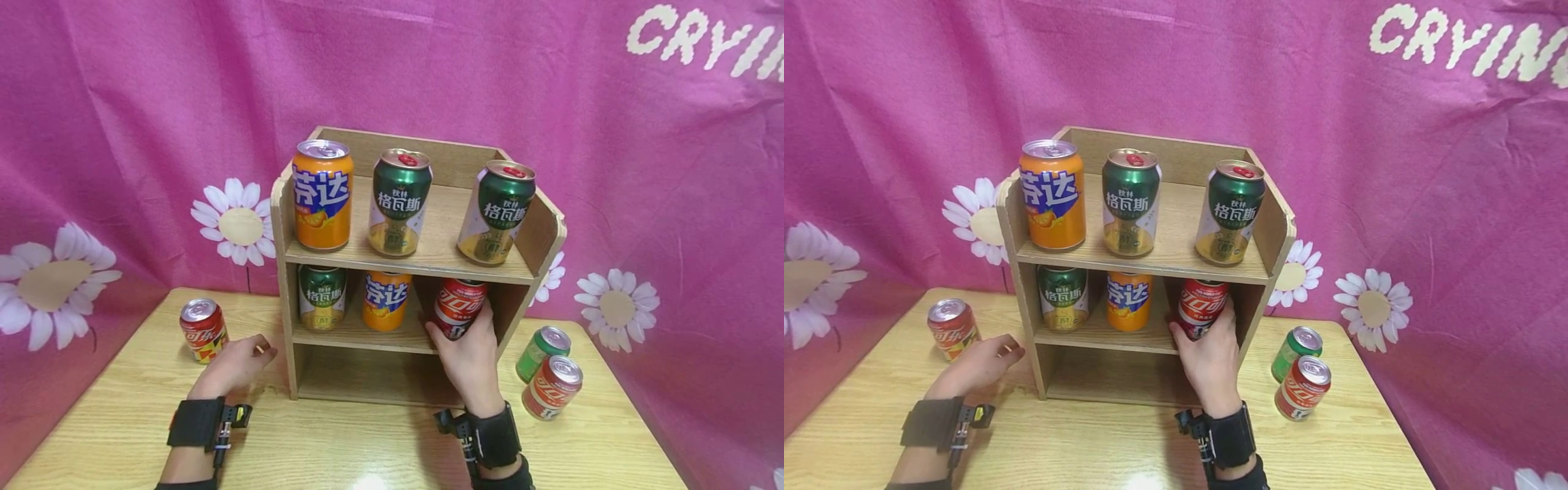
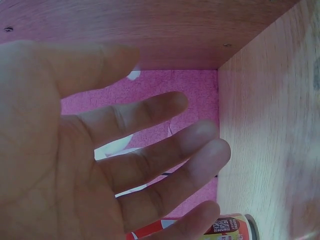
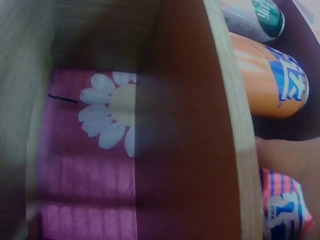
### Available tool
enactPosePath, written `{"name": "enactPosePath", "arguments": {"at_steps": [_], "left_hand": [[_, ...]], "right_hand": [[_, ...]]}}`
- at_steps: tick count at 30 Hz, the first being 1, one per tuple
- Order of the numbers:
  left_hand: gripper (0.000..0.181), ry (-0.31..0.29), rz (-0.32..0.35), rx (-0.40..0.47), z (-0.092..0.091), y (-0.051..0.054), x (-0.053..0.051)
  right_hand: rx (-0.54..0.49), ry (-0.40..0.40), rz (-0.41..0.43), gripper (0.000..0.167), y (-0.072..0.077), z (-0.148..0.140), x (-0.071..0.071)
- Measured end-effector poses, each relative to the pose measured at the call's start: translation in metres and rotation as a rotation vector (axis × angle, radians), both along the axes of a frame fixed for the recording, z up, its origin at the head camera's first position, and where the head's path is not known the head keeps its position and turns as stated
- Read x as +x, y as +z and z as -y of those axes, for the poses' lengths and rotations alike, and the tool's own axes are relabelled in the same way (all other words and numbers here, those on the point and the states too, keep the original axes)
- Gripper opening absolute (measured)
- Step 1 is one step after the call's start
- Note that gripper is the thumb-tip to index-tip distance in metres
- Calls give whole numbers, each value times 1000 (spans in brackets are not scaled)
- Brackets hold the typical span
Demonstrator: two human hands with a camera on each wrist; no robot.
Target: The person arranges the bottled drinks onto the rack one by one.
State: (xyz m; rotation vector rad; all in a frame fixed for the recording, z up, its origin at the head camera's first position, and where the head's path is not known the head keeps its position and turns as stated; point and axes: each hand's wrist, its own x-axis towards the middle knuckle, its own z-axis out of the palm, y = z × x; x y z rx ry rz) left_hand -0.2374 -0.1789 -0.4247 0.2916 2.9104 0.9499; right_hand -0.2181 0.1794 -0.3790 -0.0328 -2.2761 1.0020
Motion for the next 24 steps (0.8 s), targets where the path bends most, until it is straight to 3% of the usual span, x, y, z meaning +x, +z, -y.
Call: {"name": "enactPosePath", "arguments": {"at_steps": [8, 24], "left_hand": [[29, 0, 15, -1, 1, -3, 0], [31, -6, 24, 11, 3, -3, -2]], "right_hand": [[5, -40, -38, 94, -3, 5, -1], [-4, 6, 40, 88, 2, -2, 0]]}}
